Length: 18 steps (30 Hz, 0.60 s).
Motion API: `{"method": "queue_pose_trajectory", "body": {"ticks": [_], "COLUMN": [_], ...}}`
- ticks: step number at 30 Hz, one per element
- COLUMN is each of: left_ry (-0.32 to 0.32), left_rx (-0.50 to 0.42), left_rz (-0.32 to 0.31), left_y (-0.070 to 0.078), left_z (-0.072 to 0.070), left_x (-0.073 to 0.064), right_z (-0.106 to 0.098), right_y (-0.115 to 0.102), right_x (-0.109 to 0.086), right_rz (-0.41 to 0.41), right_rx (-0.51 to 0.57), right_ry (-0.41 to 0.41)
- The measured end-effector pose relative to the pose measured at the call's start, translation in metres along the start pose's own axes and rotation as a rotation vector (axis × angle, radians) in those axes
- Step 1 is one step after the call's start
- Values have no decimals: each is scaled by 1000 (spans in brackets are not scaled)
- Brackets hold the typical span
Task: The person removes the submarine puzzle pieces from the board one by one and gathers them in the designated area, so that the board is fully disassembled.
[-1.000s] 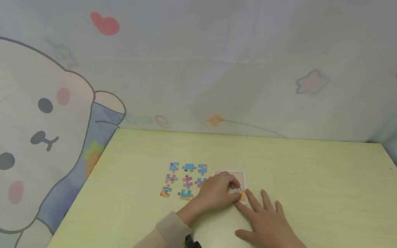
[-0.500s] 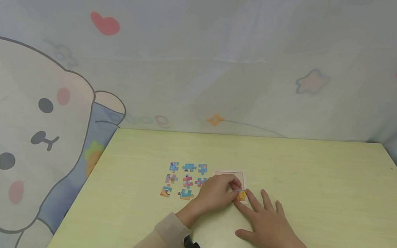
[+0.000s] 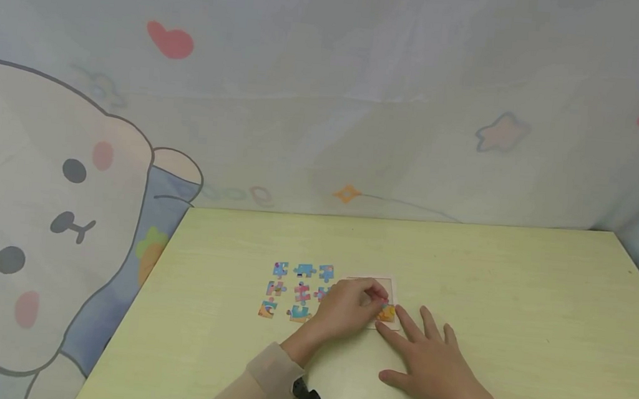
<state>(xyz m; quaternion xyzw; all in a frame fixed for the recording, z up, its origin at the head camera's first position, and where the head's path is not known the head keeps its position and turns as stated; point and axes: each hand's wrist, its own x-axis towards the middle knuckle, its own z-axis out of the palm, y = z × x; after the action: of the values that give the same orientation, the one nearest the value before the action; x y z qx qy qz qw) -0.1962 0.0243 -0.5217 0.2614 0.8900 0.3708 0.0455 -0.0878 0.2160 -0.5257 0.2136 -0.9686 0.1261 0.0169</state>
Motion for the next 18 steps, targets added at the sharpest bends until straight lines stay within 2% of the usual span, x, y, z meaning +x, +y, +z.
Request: {"method": "queue_pose_trajectory", "body": {"ticks": [4, 7, 18], "left_ry": [12, 15, 48], "left_rx": [-79, -98, -42], "left_rz": [-42, -58, -100], "left_y": [-3, -8, -32], "left_z": [-9, -18, -61], "left_x": [-4, -10, -45], "right_z": [0, -1, 2], "right_y": [0, -1, 1], "right_x": [0, -1, 0], "right_rz": [1, 5, 13], "right_rx": [4, 3, 3], "right_ry": [-1, -2, -10]}}
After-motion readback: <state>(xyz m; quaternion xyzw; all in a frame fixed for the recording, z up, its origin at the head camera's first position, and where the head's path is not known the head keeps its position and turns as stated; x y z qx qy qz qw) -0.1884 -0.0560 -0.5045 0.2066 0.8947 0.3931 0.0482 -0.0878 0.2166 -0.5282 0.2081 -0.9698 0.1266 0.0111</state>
